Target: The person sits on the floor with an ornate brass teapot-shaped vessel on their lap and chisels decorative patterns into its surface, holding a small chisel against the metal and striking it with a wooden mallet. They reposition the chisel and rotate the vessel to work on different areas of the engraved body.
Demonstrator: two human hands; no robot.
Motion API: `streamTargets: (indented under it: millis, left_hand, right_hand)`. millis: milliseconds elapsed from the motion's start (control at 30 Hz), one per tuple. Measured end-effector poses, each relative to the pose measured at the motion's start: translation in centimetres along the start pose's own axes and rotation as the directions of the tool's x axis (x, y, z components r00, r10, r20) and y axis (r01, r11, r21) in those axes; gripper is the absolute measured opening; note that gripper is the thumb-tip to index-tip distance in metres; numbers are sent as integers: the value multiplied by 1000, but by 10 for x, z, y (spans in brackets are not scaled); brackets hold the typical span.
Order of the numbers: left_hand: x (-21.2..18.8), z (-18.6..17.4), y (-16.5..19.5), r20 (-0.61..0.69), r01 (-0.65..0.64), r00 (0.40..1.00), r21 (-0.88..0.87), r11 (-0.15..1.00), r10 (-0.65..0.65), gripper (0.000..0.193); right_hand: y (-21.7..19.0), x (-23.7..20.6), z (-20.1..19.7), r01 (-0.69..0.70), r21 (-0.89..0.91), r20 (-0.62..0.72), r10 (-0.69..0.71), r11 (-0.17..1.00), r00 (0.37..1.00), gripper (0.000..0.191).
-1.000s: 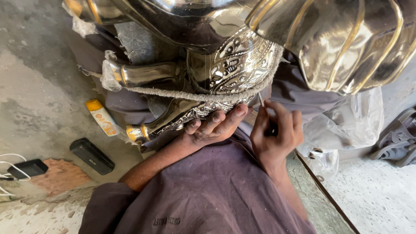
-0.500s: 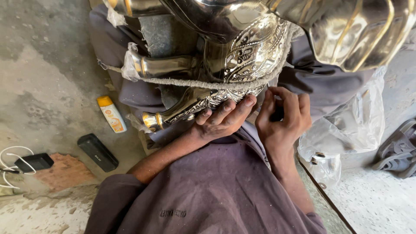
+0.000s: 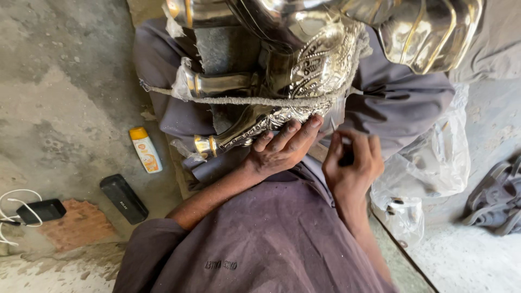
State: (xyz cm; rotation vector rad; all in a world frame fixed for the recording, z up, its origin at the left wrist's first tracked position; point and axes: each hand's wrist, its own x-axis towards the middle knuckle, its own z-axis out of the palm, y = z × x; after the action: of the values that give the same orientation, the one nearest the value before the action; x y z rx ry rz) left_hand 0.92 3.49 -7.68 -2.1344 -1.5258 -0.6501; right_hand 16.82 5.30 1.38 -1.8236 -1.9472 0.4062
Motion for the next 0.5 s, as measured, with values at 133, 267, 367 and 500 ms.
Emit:
streamTargets:
  millis: [133, 267, 367, 500]
  left_hand:
    - [1, 2, 0, -14, 5, 1000, 21, 1000, -5, 47]
    - [-1, -1, 1, 23, 15, 1000, -1, 1000, -15, 46]
    - [0, -1, 1, 12, 8, 1000, -10, 1000, -7, 46]
    - [2, 2, 2, 5, 13, 1000, -17, 1000, -13, 48]
  right_hand:
    - [-1, 3, 0, 19, 19, -19, -18, 1000, 1000, 10]
    - [4, 13, 4, 115, -24, -9, -115, 993, 993, 8]
    - [0, 3, -1, 17, 3, -4, -17, 1000, 1000, 9]
    - [-2, -5, -4, -44, 45, 1, 44, 998, 999, 9]
